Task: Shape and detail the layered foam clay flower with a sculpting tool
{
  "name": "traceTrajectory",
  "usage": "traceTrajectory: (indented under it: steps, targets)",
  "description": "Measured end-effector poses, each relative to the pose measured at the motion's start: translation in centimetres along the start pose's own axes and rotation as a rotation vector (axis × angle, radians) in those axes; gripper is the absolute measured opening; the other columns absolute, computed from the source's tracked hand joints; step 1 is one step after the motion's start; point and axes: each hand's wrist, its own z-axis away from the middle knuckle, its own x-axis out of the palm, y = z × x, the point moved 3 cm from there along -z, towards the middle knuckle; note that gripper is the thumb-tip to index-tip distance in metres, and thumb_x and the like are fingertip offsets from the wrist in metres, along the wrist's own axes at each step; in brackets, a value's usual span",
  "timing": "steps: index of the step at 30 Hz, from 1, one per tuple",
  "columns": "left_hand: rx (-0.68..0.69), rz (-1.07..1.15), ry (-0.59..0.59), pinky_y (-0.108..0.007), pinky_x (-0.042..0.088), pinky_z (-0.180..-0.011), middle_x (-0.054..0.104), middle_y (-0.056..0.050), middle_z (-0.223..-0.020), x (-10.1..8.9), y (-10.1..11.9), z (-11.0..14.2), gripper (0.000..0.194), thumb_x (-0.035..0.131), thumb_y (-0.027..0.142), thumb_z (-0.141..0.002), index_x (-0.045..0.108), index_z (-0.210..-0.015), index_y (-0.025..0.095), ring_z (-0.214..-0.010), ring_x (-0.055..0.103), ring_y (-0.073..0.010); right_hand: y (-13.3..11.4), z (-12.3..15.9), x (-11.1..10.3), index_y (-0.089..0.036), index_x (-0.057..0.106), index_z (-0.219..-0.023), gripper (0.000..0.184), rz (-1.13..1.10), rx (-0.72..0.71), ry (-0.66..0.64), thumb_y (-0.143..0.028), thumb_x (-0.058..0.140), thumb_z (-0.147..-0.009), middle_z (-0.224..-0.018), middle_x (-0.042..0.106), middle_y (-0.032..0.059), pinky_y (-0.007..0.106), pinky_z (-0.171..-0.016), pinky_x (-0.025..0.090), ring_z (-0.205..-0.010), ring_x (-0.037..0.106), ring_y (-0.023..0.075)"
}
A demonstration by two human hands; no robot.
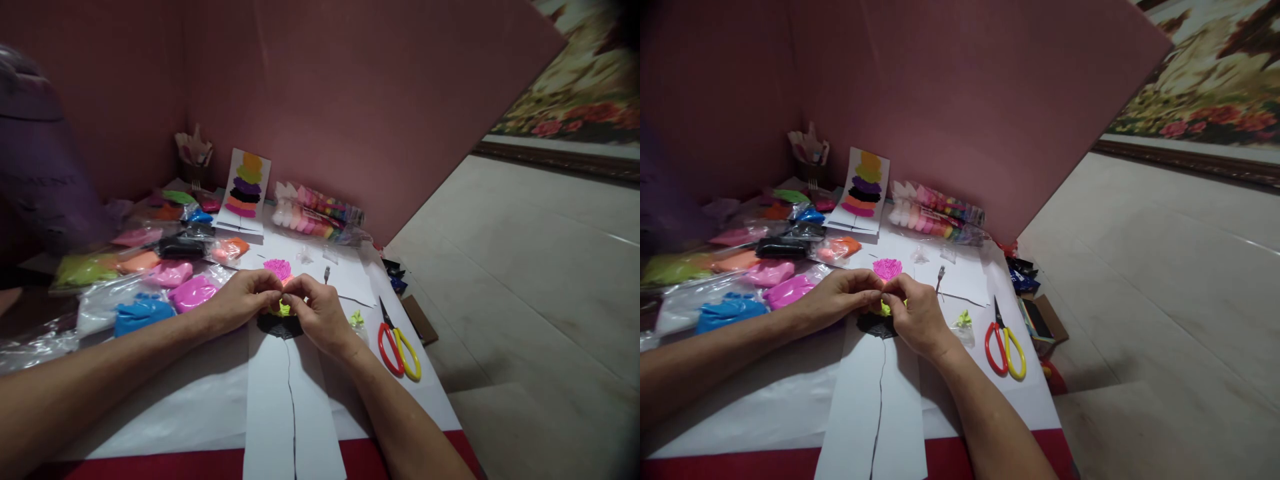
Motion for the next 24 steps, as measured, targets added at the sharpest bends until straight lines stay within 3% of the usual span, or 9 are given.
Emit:
traceTrajectory:
  steps: [15,24]
  targets:
    - [-0.001,-0.004,-0.005,-0.024,0.04,-0.05,0.061,0.003,-0.058,-0.04,0.01,-0.12,0.016,0.062,0.033,-0.071,0.06,-0.073,0.017,-0.053,0.055,-0.0135,-0.13,0.0,0.15,-0.02,0.059,-0.084,0.002,0.023,-0.043,0.003,-0.019,0.057,-0.085,-0.074,0.064,-0.0013,0.023,-0.065,0.044,-0.067,0.059,0.0126]
    - [0.013,-0.027,0.0,-0.024,0.041,-0.051,0.061,0.002,-0.058,-0.02,-0.01,-0.03,0.015,0.061,0.033,-0.071,0.06,-0.072,0.017,-0.055,0.056,-0.0142,-0.14,0.03,0.26,-0.021,0.057,-0.088,0.008,0.163,-0.084,-0.016,-0.015,0.053,-0.085,-0.079,0.066,0.0005,0.025,-0.069,0.045,-0.072,0.061,0.0155]
